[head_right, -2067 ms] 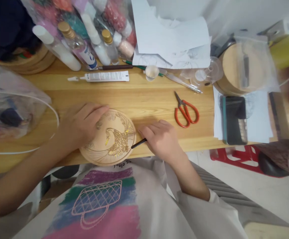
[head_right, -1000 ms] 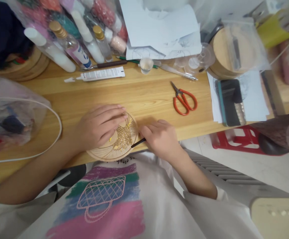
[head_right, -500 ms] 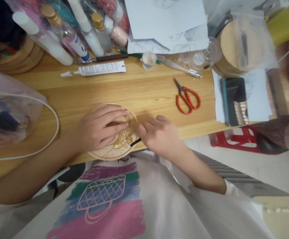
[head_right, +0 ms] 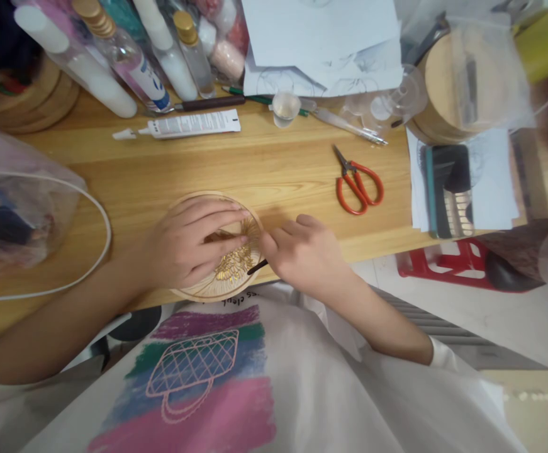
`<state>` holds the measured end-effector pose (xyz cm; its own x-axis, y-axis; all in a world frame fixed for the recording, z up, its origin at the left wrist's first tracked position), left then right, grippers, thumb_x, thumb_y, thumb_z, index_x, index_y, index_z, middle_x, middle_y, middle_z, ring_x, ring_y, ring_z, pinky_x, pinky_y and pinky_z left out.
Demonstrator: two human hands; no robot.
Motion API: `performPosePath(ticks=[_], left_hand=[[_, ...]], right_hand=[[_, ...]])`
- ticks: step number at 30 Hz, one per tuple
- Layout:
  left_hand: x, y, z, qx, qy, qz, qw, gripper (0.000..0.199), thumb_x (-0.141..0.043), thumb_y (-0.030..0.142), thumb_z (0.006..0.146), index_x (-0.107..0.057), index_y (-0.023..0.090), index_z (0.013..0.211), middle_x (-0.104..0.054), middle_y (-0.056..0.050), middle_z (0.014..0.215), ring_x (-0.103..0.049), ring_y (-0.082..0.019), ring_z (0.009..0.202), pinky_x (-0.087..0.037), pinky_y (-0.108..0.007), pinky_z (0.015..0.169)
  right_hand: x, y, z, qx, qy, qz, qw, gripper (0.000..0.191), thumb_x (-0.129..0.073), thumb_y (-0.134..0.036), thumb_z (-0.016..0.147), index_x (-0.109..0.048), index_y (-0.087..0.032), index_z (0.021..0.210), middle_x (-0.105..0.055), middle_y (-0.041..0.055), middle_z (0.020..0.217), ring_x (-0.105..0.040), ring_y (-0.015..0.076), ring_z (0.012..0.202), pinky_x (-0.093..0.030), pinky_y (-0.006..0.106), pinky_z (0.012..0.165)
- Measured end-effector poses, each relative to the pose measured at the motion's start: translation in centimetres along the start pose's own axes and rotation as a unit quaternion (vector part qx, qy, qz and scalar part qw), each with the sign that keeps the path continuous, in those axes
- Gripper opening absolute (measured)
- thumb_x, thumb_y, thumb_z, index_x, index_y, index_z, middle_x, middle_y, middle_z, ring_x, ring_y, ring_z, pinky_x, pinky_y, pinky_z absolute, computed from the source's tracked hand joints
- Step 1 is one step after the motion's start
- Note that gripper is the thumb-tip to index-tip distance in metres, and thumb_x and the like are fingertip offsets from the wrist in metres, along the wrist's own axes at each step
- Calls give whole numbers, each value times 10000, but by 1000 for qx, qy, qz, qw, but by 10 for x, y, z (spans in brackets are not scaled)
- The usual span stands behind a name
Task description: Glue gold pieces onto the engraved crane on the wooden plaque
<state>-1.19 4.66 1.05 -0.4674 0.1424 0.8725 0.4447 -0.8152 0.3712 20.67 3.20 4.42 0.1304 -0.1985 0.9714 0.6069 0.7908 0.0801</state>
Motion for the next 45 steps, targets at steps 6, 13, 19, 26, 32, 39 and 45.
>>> performPosePath(ticks=[6, 13, 19, 26, 32, 39, 45], left_hand=[[1, 2, 1, -42, 17, 55, 997, 216, -519, 246, 973, -714, 175, 1033, -680, -80, 1269, -611, -278, 1181, -479, -469, 1036], [2, 4, 3, -61, 29, 86, 994, 168, -562, 242, 974, -698, 154, 1017, -698, -69, 1239, -631, -263, 1142, -492, -434, 994], [3, 5, 4, -60, 34, 97, 993, 160, -575, 252, 968, -698, 157, 1005, -711, -60, 1215, -652, -263, 1120, -510, -418, 963], [2, 4, 2, -42, 17, 78, 996, 169, -558, 264, 982, -689, 191, 1061, -693, -46, 1251, -628, -241, 1166, -488, -412, 997], [1, 4, 4, -56, 24, 76, 995, 161, -575, 248, 970, -696, 160, 1030, -707, -72, 1213, -637, -267, 1138, -496, -430, 982], [3, 3, 5, -53, 19, 75, 996, 181, -546, 270, 985, -696, 181, 1034, -706, -53, 1221, -639, -253, 1138, -502, -421, 979], [2, 3, 5, -43, 15, 57, 997, 212, -504, 253, 1002, -699, 175, 1034, -708, -58, 1220, -649, -251, 1135, -512, -426, 975]], right_hand=[[0, 0, 0, -2, 2, -7, 1000, 295, -495, -51, 913, -613, -179, 675, -504, -10, 514, -423, 137, 534, -277, 309, 551], [-2, 0, -3, -10, 5, 5, 1000, 217, -551, -72, 892, -625, -175, 716, -563, -26, 541, -468, 141, 547, -293, 288, 565], [-7, 0, -7, -31, 5, 40, 999, 192, -512, -101, 925, -637, -167, 795, -641, -16, 596, -508, 139, 557, -291, 293, 581], [-10, 1, -8, -69, 12, 75, 995, 229, -499, -128, 917, -637, -182, 743, -629, -5, 576, -495, 136, 542, -301, 282, 578], [-11, 1, -6, -90, 23, 100, 991, 227, -549, -188, 917, -636, -184, 707, -607, -8, 549, -471, 130, 522, -308, 276, 566], [-8, 1, -4, -90, 16, 104, 990, 243, -547, -212, 920, -646, -179, 701, -601, -4, 539, -470, 136, 514, -315, 273, 558], [-7, 0, -3, -87, 6, 97, 991, 224, -553, -189, 900, -641, -182, 694, -610, -2, 539, -487, 137, 511, -318, 274, 556]])
Point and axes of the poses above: each hand's wrist, its own z-axis towards the middle knuckle, its own x-axis out of the back of the hand, y = z × x, the point moved 1 cm from there along z, towards the middle knuckle
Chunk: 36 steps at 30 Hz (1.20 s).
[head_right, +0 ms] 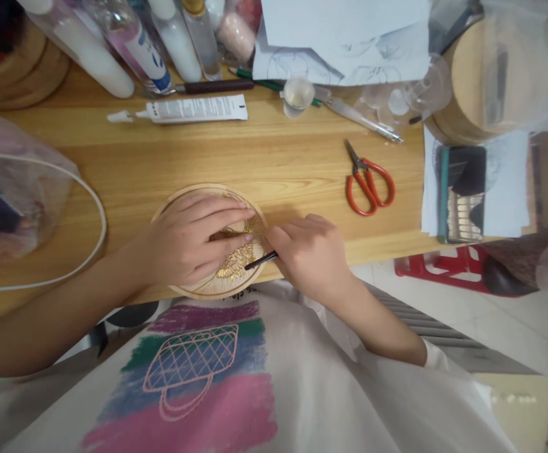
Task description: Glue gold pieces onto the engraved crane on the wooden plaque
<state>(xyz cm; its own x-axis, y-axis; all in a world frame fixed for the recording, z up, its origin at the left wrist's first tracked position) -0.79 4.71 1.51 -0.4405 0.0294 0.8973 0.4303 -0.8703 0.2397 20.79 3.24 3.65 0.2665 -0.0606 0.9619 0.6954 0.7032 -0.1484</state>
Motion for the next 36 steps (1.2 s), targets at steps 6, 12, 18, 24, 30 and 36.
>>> performPosePath(ticks=[6, 12, 18, 24, 30, 36], left_hand=[[-1, -1, -2, 2, -5, 2, 1000, 230, -493, 256, 999, -707, 179, 1033, -699, -59, 1234, -626, -249, 1154, -501, -424, 981], [-1, -2, -1, -11, 3, 6, 1000, 269, -456, 246, 1003, -713, 171, 1026, -706, -70, 1214, -626, -251, 1136, -498, -426, 974], [0, -1, -1, -9, -11, -5, 1000, 248, -468, 262, 1002, -700, 191, 1052, -701, -67, 1232, -628, -260, 1149, -490, -437, 978], [1, 0, 0, 26, -25, -37, 999, 265, -432, 256, 1018, -689, 203, 1056, -701, -44, 1243, -637, -247, 1159, -492, -446, 995], [1, 0, 0, 9, -14, -38, 999, 263, -432, 225, 1013, -686, 166, 1049, -699, -92, 1235, -635, -276, 1157, -497, -462, 977], [0, 0, 0, -6, 10, -16, 1000, 255, -459, 212, 996, -707, 164, 1027, -712, -84, 1204, -651, -283, 1118, -520, -448, 939]], right_hand=[[1, -2, 0, -3, -11, -6, 1000, 218, -540, -183, 889, -632, -182, 691, -619, 0, 545, -502, 137, 517, -324, 273, 563], [1, -4, 0, 4, -3, -17, 1000, 196, -532, -130, 850, -615, -179, 680, -596, -2, 533, -475, 130, 508, -313, 275, 562], [-1, -8, -1, 3, 9, -39, 999, 233, -504, -79, 845, -575, -187, 651, -573, -15, 513, -450, 122, 493, -302, 276, 560], [-3, -10, -3, -7, 27, -34, 999, 239, -525, -101, 847, -553, -187, 626, -572, -17, 509, -448, 115, 496, -299, 276, 551], [-4, -13, -2, -26, 36, -35, 998, 259, -542, -113, 838, -512, -193, 594, -566, -28, 503, -440, 107, 486, -302, 270, 547], [-6, -15, -3, -29, 46, -48, 997, 250, -584, -117, 827, -527, -186, 594, -548, -34, 493, -426, 109, 477, -314, 284, 535]])
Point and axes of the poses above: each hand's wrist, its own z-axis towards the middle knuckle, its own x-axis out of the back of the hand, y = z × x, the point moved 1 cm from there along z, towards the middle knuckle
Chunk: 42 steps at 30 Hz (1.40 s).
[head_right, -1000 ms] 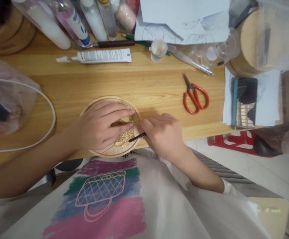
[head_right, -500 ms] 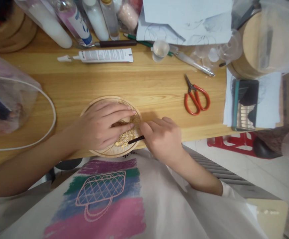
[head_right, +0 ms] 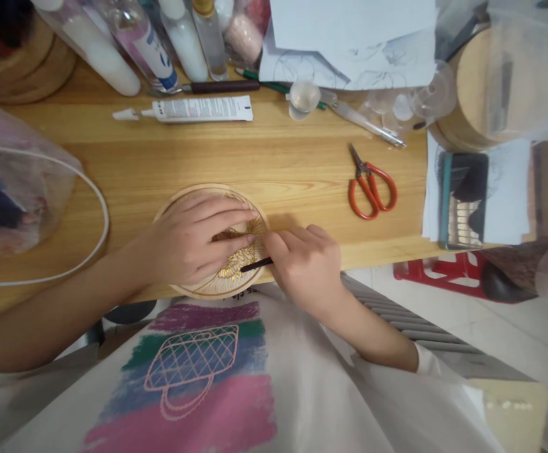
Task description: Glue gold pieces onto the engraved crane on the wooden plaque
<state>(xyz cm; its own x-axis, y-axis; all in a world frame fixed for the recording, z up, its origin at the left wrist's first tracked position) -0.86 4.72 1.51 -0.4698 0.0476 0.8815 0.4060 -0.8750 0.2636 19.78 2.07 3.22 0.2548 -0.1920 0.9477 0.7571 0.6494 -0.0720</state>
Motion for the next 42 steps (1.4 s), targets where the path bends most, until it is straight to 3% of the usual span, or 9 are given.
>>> performPosePath(ticks=[7, 12, 22, 32, 39, 42], left_hand=[[-2, -2, -3, 3, 3, 3, 1000, 211, -518, 247, 981, -713, 200, 1046, -702, -66, 1219, -627, -258, 1138, -515, -435, 961], [-2, -6, -4, 13, 30, -24, 999, 177, -559, 216, 956, -702, 151, 1038, -709, -111, 1169, -627, -269, 1103, -516, -455, 975], [7, 6, 7, 75, 59, -34, 995, 141, -601, 272, 941, -672, 150, 941, -721, -59, 918, -617, -214, 872, -533, -402, 792], [5, 14, 6, 67, 86, 36, 993, 185, -521, 213, 958, -615, 217, 799, -690, 7, 802, -590, -177, 797, -487, -372, 746], [4, 15, 6, 60, 104, 33, 992, 132, -583, 184, 920, -618, 202, 794, -685, 1, 789, -570, -178, 792, -471, -358, 756], [5, 14, 6, 58, 84, 25, 994, 130, -574, 199, 931, -625, 197, 812, -692, -9, 807, -572, -183, 807, -473, -360, 765]], right_hand=[[0, 4, -2, -4, 4, 22, 1000, 281, -573, -198, 891, -558, -189, 610, -545, -32, 501, -436, 110, 495, -306, 275, 542], [0, 5, -3, -14, 13, 24, 1000, 285, -599, -230, 899, -574, -184, 618, -533, -29, 495, -414, 115, 486, -301, 275, 539], [4, -1, -3, -26, 70, 120, 990, 149, -593, -187, 920, -675, -148, 802, -601, -18, 549, -473, 106, 501, -331, 265, 537], [1, -8, -2, -42, 74, 175, 981, 141, -598, -173, 908, -688, -140, 805, -647, -3, 579, -532, 110, 513, -365, 254, 553], [-1, -7, -4, -77, 78, 206, 972, 126, -617, -196, 901, -695, -159, 809, -656, -8, 587, -536, 106, 513, -399, 234, 559], [-2, -6, -6, -84, 79, 225, 968, 87, -639, -179, 887, -701, -144, 836, -684, 2, 614, -575, 106, 528, -430, 235, 582]])
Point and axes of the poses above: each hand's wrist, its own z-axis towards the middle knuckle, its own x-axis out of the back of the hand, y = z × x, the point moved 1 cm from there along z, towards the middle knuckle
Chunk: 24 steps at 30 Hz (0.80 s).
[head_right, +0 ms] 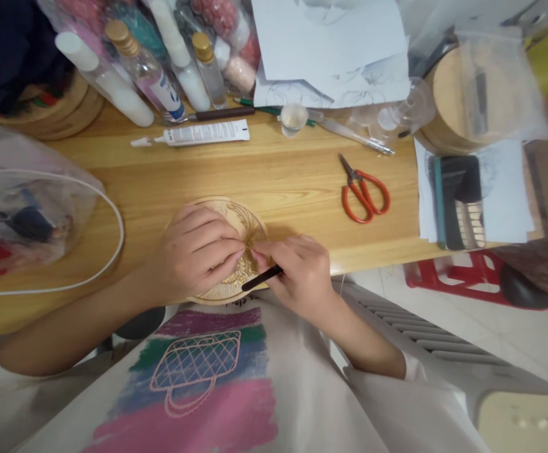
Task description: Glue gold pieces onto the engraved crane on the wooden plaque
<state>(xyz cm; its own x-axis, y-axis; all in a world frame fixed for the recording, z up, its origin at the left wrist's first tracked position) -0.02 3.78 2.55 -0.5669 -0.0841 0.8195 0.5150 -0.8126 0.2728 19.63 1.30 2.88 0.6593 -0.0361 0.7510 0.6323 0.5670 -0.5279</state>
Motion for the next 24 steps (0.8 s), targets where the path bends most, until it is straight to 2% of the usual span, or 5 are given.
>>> performPosePath(ticks=[7, 14, 18, 24], left_hand=[[3, -4, -2, 11, -67, -14, 998, 157, -596, 293, 945, -666, 152, 954, -720, -54, 953, -604, -222, 902, -500, -403, 837], [2, -5, -3, -6, -60, -14, 998, 86, -627, 235, 922, -677, 165, 926, -716, -41, 955, -596, -227, 914, -487, -402, 842], [2, -4, -2, -26, -76, -12, 997, 68, -613, 198, 921, -672, 179, 894, -703, -37, 948, -574, -220, 910, -469, -380, 829], [2, -2, -2, -17, -71, -17, 997, 68, -593, 166, 930, -655, 168, 902, -685, -31, 912, -561, -192, 915, -439, -363, 853]], right_hand=[[2, 14, -6, 11, -4, -40, 999, 133, -622, -216, 904, -683, -175, 793, -669, -14, 588, -577, 105, 510, -416, 244, 554], [0, 21, -10, 12, -8, -50, 999, 128, -630, -223, 896, -685, -171, 793, -667, -9, 591, -561, 108, 510, -403, 251, 544], [-1, 21, -9, 8, -4, -50, 999, 137, -613, -236, 910, -687, -185, 806, -663, -19, 588, -566, 107, 515, -411, 248, 553], [0, 21, -8, 10, -24, -57, 998, 135, -610, -229, 903, -682, -187, 796, -667, -19, 596, -579, 112, 528, -405, 253, 556]])
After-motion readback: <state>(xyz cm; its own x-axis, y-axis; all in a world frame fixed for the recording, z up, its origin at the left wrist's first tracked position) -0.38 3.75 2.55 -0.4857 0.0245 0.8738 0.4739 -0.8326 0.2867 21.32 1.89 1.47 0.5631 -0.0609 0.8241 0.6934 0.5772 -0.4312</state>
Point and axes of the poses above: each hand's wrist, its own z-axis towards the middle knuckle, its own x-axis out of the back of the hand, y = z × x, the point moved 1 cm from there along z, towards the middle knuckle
